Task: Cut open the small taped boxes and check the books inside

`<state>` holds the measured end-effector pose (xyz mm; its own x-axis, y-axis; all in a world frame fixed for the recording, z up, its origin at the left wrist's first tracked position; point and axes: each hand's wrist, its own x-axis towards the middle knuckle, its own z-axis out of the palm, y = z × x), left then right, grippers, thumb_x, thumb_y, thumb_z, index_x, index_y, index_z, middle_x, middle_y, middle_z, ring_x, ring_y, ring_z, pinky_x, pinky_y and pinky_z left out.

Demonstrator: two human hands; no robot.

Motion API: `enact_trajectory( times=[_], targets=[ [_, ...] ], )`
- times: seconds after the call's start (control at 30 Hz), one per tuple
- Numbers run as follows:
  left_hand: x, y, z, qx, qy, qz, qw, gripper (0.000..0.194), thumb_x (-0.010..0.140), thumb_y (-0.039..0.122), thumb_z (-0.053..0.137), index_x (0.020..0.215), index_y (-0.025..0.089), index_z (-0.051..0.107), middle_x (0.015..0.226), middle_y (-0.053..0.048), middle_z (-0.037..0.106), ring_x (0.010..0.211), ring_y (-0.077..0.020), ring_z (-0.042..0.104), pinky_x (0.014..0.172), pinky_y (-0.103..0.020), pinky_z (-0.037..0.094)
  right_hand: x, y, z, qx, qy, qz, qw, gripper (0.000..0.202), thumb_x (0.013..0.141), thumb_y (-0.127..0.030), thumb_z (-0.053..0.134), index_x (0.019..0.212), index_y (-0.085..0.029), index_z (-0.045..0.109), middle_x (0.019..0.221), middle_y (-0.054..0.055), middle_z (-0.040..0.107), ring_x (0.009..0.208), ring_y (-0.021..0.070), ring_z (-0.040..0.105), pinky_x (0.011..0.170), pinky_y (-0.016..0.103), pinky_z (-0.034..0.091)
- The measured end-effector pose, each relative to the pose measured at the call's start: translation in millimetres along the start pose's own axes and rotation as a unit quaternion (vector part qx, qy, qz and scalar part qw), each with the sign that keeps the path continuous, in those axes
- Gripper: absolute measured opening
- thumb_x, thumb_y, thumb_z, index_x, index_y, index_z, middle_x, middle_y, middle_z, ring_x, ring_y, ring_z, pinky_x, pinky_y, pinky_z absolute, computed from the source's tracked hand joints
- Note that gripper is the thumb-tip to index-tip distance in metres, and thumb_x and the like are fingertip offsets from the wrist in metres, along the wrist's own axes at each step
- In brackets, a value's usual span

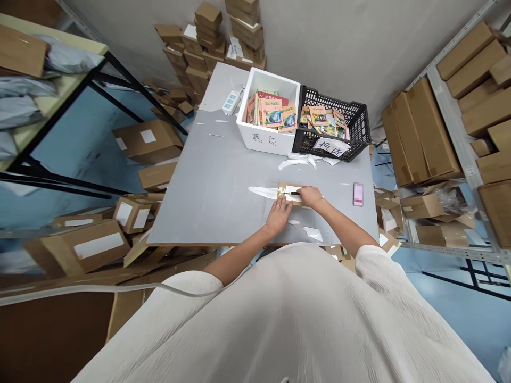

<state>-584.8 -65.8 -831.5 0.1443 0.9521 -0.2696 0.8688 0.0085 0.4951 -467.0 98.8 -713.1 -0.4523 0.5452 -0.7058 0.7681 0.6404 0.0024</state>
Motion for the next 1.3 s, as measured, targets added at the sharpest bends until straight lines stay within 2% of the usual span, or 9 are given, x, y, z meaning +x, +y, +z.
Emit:
enact_trajectory(
  times=[0.13, 0.3, 0.5, 0.73, 0.93, 1.1, 1.2, 1.3],
  targets=[
    [-1.0, 1.7, 0.5, 0.014, -0.004, -0.005, 1.000, 0.078, 0.098, 0.012, 0.055, 0.176, 0.013, 0.045, 0.184, -0.028, 0.036, 0.175, -0.0417, 0.032, 0.139, -0.068, 0.029, -5.8, 12.4, 2.1, -0.004, 0.001, 0.007, 1.000, 0.040, 0.116, -0.031, 0.049, 0.144, -0.025, 0.078, 0.142, 0.016, 0.077, 0.130, 0.0310, 0.074, 0.102, 0.037, 0.057],
    [-1.0, 1.7, 3.6, 0.004, -0.023, -0.012, 1.000, 0.084, 0.096, 0.015, 0.060, 0.178, 0.012, 0.041, 0.187, -0.030, 0.029, 0.177, -0.0430, 0.025, 0.141, -0.069, 0.024, -10.1, 22.5, 2.0, 0.005, -0.004, 0.013, 1.000, 0.038, 0.116, -0.031, 0.051, 0.141, -0.027, 0.079, 0.140, 0.016, 0.078, 0.129, 0.0320, 0.074, 0.102, 0.038, 0.056],
    [-1.5, 1.9, 7.4, 0.000, -0.020, -0.014, 1.000, 0.090, 0.095, 0.016, 0.060, 0.181, 0.012, 0.034, 0.187, -0.030, 0.027, 0.177, -0.0436, 0.023, 0.140, -0.072, 0.024, -21.1, 42.7, 2.2, 0.008, -0.019, 0.029, 0.999, 0.036, 0.114, -0.028, 0.054, 0.137, -0.024, 0.081, 0.140, 0.018, 0.078, 0.127, 0.0333, 0.074, 0.099, 0.038, 0.056],
    [0.2, 1.5, 5.4, 0.008, -0.046, -0.032, 0.998, 0.087, 0.095, 0.015, 0.059, 0.179, 0.009, 0.037, 0.187, -0.030, 0.026, 0.178, -0.0433, 0.022, 0.141, -0.068, 0.027, -42.4, 85.3, 15.5, 0.026, -0.016, 0.052, 0.998, 0.040, 0.114, -0.028, 0.050, 0.137, -0.025, 0.083, 0.136, 0.020, 0.079, 0.124, 0.0348, 0.074, 0.098, 0.041, 0.055],
    [0.3, -3.0, 2.9, 0.040, -0.036, -0.013, 0.998, 0.092, 0.094, 0.019, 0.060, 0.181, 0.015, 0.031, 0.184, -0.028, 0.038, 0.175, -0.0438, 0.031, 0.138, -0.069, 0.031, -62.8, 134.1, 30.9, 0.031, -0.009, 0.089, 0.996, 0.036, 0.113, -0.034, 0.056, 0.132, -0.025, 0.085, 0.133, 0.020, 0.080, 0.121, 0.0353, 0.074, 0.095, 0.041, 0.053],
    [9.4, 7.5, -20.3, 0.069, -0.016, -0.028, 0.997, 0.069, 0.096, 0.014, 0.056, 0.165, 0.016, 0.055, 0.171, -0.027, 0.053, 0.164, -0.0425, 0.046, 0.133, -0.061, 0.038, -84.0, 156.7, 50.3, 0.101, 0.001, 0.113, 0.988, 0.037, 0.111, -0.036, 0.055, 0.133, -0.028, 0.084, 0.128, 0.014, 0.084, 0.116, 0.0330, 0.075, 0.085, 0.036, 0.053],
    [27.8, 20.9, -30.6, 0.072, -0.021, -0.004, 0.997, 0.057, 0.099, 0.017, 0.057, 0.156, 0.017, 0.061, 0.161, -0.024, 0.059, 0.155, -0.0401, 0.051, 0.130, -0.057, 0.041, -90.8, 152.8, 61.8, 0.149, 0.008, 0.110, 0.983, 0.038, 0.111, -0.035, 0.054, 0.136, -0.028, 0.083, 0.127, 0.010, 0.085, 0.114, 0.0299, 0.076, 0.082, 0.032, 0.051],
    [54.5, 31.0, -31.9, 0.064, -0.051, 0.021, 0.996, 0.051, 0.103, 0.026, 0.059, 0.153, 0.017, 0.061, 0.156, -0.022, 0.061, 0.146, -0.0397, 0.056, 0.126, -0.056, 0.044, -93.0, 145.3, 70.4, 0.185, 0.021, 0.106, 0.977, 0.039, 0.111, -0.035, 0.054, 0.137, -0.027, 0.082, 0.127, 0.009, 0.085, 0.114, 0.0280, 0.075, 0.080, 0.030, 0.048]
  ],
)
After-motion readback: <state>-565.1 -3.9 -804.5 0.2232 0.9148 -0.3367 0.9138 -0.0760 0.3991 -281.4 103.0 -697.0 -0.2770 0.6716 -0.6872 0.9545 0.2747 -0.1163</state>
